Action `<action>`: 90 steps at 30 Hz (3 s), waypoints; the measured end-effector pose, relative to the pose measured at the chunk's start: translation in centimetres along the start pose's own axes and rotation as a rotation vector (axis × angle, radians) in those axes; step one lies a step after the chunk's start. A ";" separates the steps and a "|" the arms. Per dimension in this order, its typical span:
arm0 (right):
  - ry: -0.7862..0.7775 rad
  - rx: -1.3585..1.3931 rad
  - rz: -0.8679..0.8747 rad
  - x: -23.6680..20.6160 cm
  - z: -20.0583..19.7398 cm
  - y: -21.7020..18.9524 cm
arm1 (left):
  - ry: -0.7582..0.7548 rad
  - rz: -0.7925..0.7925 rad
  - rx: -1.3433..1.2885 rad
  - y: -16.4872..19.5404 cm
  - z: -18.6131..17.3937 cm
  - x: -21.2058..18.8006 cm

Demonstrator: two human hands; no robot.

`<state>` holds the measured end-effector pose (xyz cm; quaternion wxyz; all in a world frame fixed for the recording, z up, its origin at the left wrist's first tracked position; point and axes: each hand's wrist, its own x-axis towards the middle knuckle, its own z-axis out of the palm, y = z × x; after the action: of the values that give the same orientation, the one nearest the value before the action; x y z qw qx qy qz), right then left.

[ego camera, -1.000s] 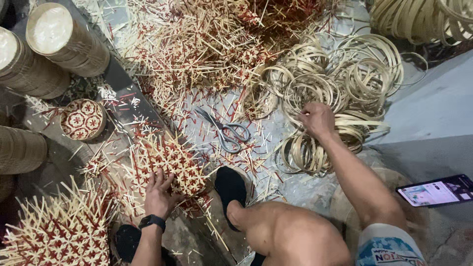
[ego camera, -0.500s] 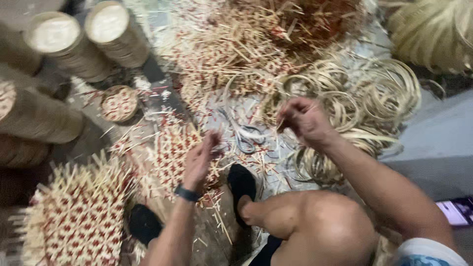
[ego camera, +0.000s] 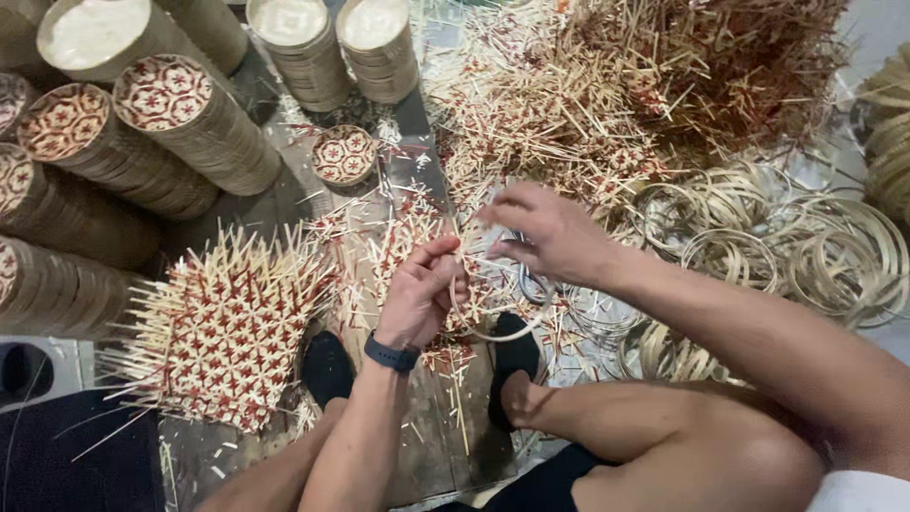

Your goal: The person trims the protruding ends of woven straw on a small round basket using shears. They repeatedly flip the basket over, cut the excess straw, and stack the finished basket with others.

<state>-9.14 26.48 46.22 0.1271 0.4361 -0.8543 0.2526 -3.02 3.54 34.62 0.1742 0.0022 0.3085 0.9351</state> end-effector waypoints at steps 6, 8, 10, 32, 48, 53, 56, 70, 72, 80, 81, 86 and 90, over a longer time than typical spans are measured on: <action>-0.100 0.160 0.028 2.2 3.5 -1.8 | 0.098 -0.194 0.169 5.3 1.9 -0.9; -0.045 0.134 -0.126 2.4 4.1 -3.3 | 0.240 -0.366 0.204 5.7 2.7 0.2; -0.016 0.048 -0.168 3.0 4.7 -4.4 | 0.317 -0.478 0.258 5.3 3.1 0.7; 0.137 1.496 1.068 1.3 11.5 0.3 | 0.351 0.138 -0.322 4.3 -8.0 1.5; 0.071 1.618 1.032 -2.5 19.6 3.3 | 0.597 -0.198 -0.033 5.1 -10.5 2.0; 0.032 1.071 1.163 -4.9 22.4 5.1 | 0.765 0.050 -0.034 0.2 -15.0 1.8; 0.077 0.663 1.189 -6.4 25.9 6.0 | 0.852 0.183 0.537 -3.8 -19.5 1.6; 0.089 0.296 1.045 -8.3 31.7 5.7 | 1.037 -0.089 1.324 -6.5 -24.7 0.8; 0.078 0.308 1.070 -8.3 31.6 5.7 | 1.034 -0.130 1.324 -6.5 -24.9 0.9; 0.097 0.284 1.074 -8.6 32.0 5.5 | 1.097 -0.150 1.341 -6.7 -25.4 1.4; 0.079 0.277 1.070 -8.6 32.0 5.6 | 1.103 -0.145 1.348 -6.6 -25.4 1.3; 0.018 0.254 1.109 -8.2 31.8 6.1 | 0.942 -0.071 1.457 -6.3 -24.9 1.0; -0.016 0.357 1.241 -8.1 31.5 5.7 | 0.844 0.024 1.581 -6.0 -24.8 1.1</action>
<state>-8.95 17.68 14.37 -0.1233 -0.1225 -0.8935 0.4141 -4.92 -5.95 10.95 -0.0161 -0.2194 0.9008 0.3743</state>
